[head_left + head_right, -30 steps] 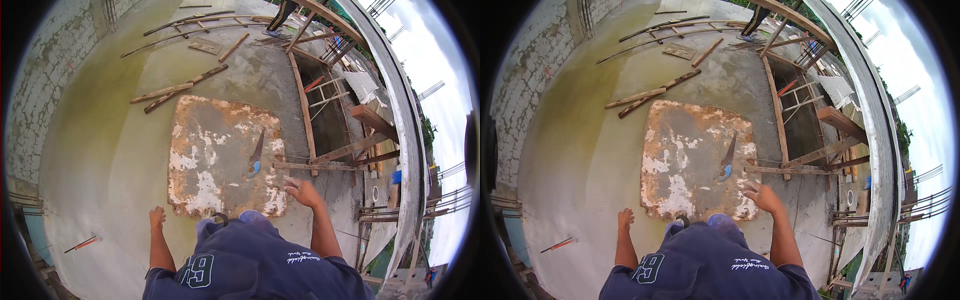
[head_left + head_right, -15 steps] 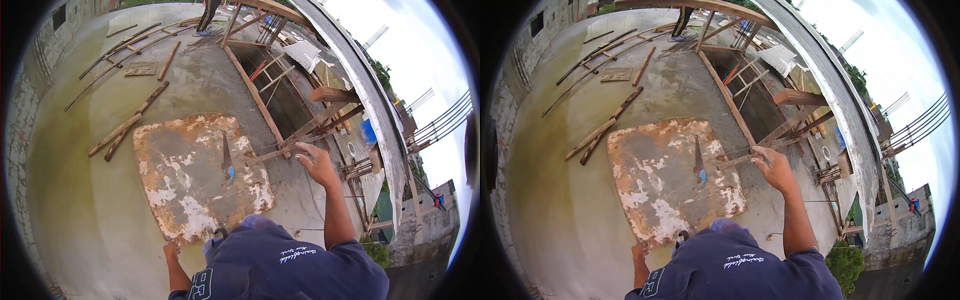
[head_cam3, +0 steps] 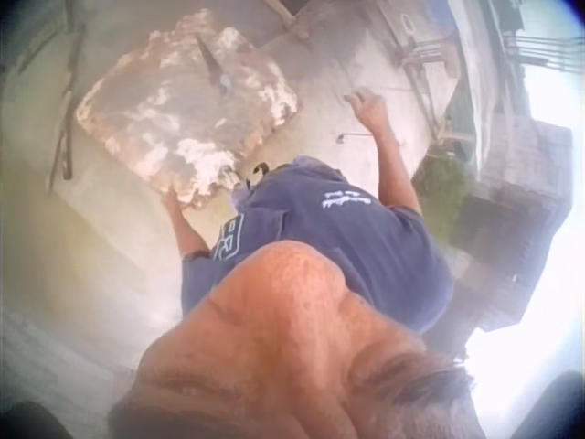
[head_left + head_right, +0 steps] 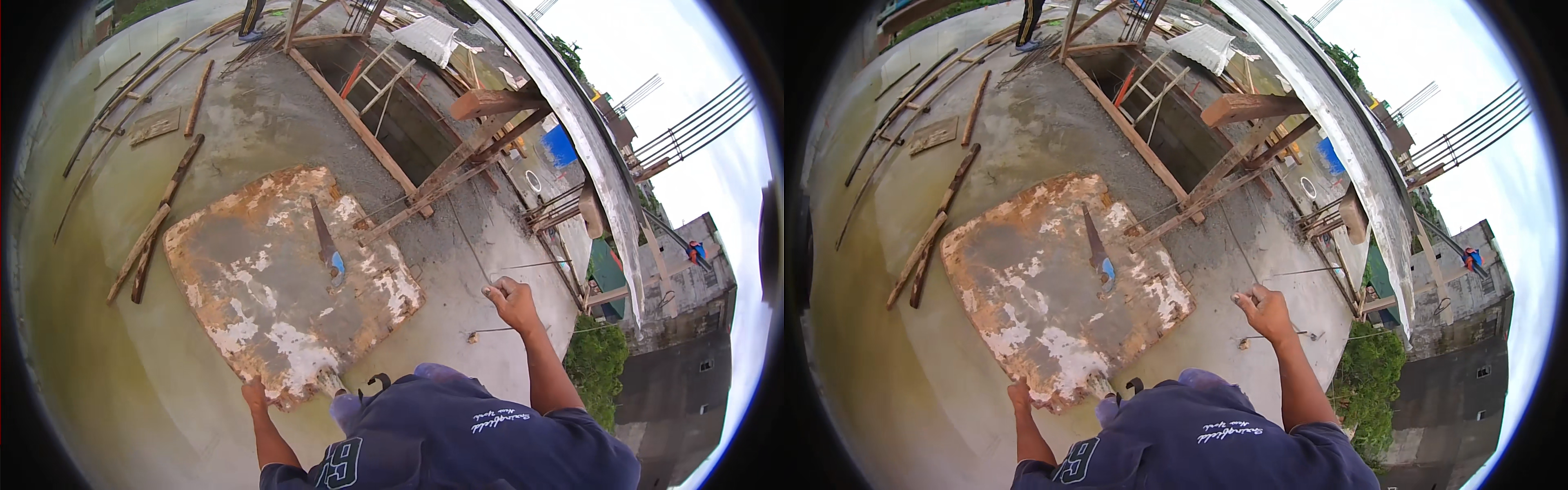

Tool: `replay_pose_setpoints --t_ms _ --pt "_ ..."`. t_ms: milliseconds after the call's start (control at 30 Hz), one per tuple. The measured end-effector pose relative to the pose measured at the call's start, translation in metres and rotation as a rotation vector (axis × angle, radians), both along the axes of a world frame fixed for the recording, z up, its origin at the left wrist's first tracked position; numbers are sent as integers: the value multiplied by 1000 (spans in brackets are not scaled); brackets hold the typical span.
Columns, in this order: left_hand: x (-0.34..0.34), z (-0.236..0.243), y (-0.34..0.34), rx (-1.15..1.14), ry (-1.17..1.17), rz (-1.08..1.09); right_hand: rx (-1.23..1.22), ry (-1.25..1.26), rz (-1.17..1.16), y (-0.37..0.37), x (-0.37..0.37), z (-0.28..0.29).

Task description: The person lifts a corrugated roofing sheet onto a wooden frame, aligns it with an adjacent sheet by hand, and secures it by hammering a nail into the sheet.

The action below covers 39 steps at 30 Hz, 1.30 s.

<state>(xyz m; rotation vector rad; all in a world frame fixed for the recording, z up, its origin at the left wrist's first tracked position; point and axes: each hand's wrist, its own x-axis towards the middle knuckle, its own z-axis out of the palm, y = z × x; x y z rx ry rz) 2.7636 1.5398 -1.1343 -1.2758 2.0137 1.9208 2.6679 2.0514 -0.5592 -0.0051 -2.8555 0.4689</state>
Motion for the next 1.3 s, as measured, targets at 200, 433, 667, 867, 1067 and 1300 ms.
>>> replay_pose_setpoints --t_ms 200,433,667,867,1067,1300 --pt "-78 58 44 129 237 35 -21 -349 -106 91 55 -49" --pt "-236 538 213 -165 839 -415 -235 -576 -162 235 124 -104" --pt "-124 828 506 -569 1647 -767 -614 -496 -340 416 186 -182" --pt "-112 873 769 -1047 1643 -1056 -735 -584 -640 593 355 -331" --pt "-155 868 876 -1396 1152 -1281 -1230 -650 -1206 642 550 -433" --pt "-141 871 896 -1301 1017 -1326 -1732 -386 -1375 596 661 -500"
